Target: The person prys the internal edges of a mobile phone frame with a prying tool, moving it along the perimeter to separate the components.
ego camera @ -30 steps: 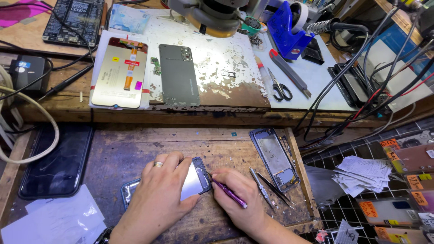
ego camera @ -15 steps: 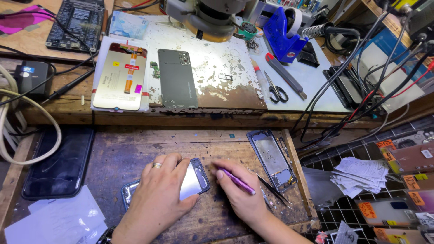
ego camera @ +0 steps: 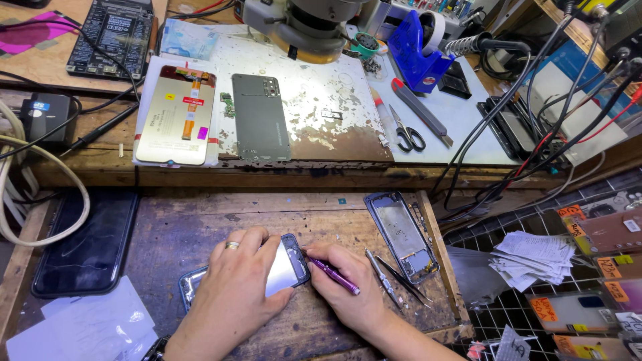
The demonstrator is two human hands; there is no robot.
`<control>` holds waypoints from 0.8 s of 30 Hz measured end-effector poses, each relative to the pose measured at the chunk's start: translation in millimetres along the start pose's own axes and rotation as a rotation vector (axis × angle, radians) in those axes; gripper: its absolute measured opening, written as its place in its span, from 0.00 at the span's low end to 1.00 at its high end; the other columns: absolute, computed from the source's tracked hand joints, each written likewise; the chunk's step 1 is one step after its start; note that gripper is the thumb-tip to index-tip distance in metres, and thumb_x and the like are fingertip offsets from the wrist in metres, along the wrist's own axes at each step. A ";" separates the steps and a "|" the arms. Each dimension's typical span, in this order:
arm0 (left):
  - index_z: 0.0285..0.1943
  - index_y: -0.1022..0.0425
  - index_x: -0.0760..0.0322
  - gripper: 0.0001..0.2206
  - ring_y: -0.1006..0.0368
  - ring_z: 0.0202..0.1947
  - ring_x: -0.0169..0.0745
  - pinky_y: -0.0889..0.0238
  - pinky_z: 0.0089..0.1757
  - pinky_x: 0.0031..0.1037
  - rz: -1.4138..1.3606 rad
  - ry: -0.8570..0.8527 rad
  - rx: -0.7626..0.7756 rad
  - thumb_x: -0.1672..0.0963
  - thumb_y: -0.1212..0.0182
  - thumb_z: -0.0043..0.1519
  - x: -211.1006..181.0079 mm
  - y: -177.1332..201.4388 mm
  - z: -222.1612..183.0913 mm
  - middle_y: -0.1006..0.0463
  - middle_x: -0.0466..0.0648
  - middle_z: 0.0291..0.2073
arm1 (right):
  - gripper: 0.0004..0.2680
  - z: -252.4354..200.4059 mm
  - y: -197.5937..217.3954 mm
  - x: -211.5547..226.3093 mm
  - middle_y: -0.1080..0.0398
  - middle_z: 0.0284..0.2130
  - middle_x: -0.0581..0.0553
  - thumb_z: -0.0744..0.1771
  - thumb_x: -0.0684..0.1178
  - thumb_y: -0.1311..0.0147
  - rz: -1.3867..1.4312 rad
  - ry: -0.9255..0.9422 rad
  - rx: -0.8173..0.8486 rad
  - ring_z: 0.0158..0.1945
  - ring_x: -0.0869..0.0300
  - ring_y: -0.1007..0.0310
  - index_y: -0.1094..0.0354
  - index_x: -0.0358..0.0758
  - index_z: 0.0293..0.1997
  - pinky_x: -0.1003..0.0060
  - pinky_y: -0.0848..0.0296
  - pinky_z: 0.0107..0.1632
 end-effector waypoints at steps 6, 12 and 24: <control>0.56 0.28 0.67 0.30 0.38 0.60 0.58 0.46 0.55 0.45 0.005 -0.024 -0.008 0.53 0.26 0.44 0.6 -1.6 0.4 0.31 0.54 0.55 | 0.08 6.1 -5.5 -7.6 0.20 0.42 0.37 0.64 0.40 0.40 -0.055 0.016 0.011 0.43 0.51 0.16 0.27 0.32 0.45 0.64 0.20 0.47; 0.57 0.28 0.67 0.31 0.38 0.60 0.59 0.45 0.54 0.45 -0.001 -0.032 -0.037 0.53 0.26 0.44 1.2 -2.4 -2.4 0.31 0.54 0.55 | 0.08 11.1 -7.9 -11.8 0.21 0.43 0.36 0.67 0.39 0.43 0.135 -0.028 -0.040 0.47 0.51 0.20 0.27 0.30 0.50 0.63 0.25 0.51; 0.60 0.30 0.65 0.32 0.38 0.60 0.58 0.46 0.55 0.44 -0.005 -0.066 -0.084 0.54 0.27 0.43 1.3 -2.2 -5.3 0.31 0.54 0.54 | 0.07 27.1 -24.9 15.5 0.28 0.32 0.38 0.62 0.39 0.43 -0.402 0.106 -0.038 0.38 0.42 0.26 0.28 0.38 0.42 0.52 0.29 0.41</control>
Point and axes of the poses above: each hand's wrist, its own z-axis towards the middle knuckle, its own y-axis out of the back of the hand, x = y × z, the point moved 2 cm from there along z, towards the middle knuckle
